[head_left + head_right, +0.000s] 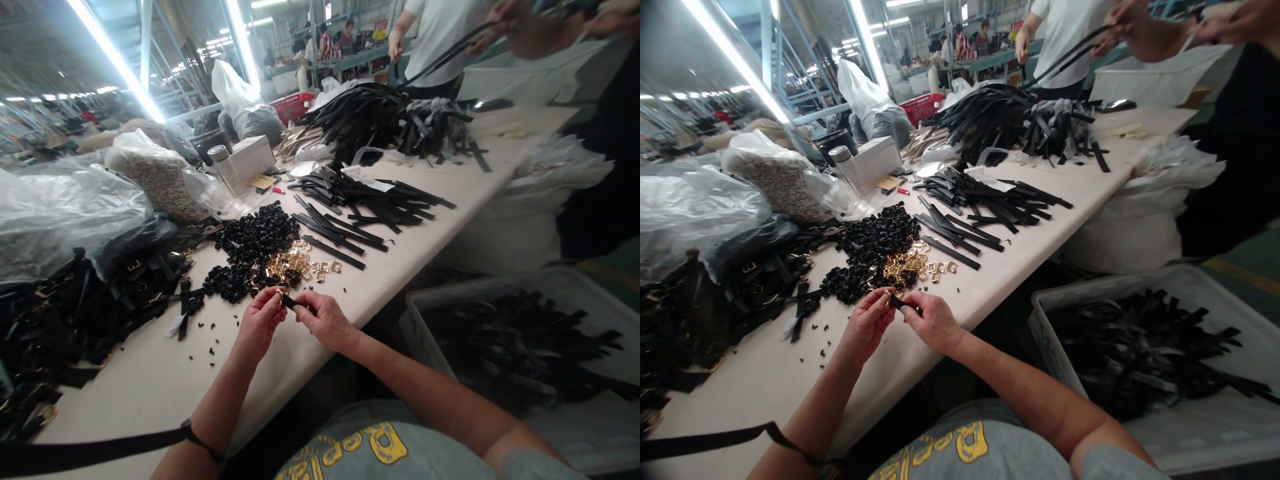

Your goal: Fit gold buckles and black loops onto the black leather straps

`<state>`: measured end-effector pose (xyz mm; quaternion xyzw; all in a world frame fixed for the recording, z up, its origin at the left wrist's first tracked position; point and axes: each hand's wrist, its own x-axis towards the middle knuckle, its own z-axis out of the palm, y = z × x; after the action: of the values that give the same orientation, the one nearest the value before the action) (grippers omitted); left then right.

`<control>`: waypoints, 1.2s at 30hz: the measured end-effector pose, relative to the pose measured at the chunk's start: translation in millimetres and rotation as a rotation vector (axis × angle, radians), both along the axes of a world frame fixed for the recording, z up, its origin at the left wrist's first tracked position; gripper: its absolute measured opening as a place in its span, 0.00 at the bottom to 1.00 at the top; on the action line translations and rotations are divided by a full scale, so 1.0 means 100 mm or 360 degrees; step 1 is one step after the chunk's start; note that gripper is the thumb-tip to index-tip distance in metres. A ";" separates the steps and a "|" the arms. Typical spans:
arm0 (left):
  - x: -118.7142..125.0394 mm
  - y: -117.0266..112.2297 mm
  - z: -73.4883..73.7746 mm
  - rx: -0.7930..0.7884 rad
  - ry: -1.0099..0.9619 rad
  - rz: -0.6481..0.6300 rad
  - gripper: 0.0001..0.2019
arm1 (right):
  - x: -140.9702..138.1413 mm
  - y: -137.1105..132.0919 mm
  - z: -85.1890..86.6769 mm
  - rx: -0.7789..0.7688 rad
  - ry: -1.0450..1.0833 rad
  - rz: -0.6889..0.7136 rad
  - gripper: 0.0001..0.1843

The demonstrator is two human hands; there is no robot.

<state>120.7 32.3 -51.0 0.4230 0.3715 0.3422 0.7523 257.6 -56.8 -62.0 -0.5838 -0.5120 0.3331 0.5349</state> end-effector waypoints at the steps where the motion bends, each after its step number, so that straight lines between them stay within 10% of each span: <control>1: 0.01 -0.01 0.00 0.0041 0.0006 -0.0014 0.16 | 0.00 0.01 -0.01 -0.0018 0.0005 -0.0002 0.06; 36: -0.03 -0.07 0.01 0.0356 0.0094 -0.0279 0.11 | 0.09 0.05 0.00 -0.0165 0.0360 0.0262 0.12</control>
<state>117.7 25.7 -50.2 0.5449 0.3146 0.3018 0.7163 267.1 -51.8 -62.1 -0.5253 -0.4768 0.4655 0.5292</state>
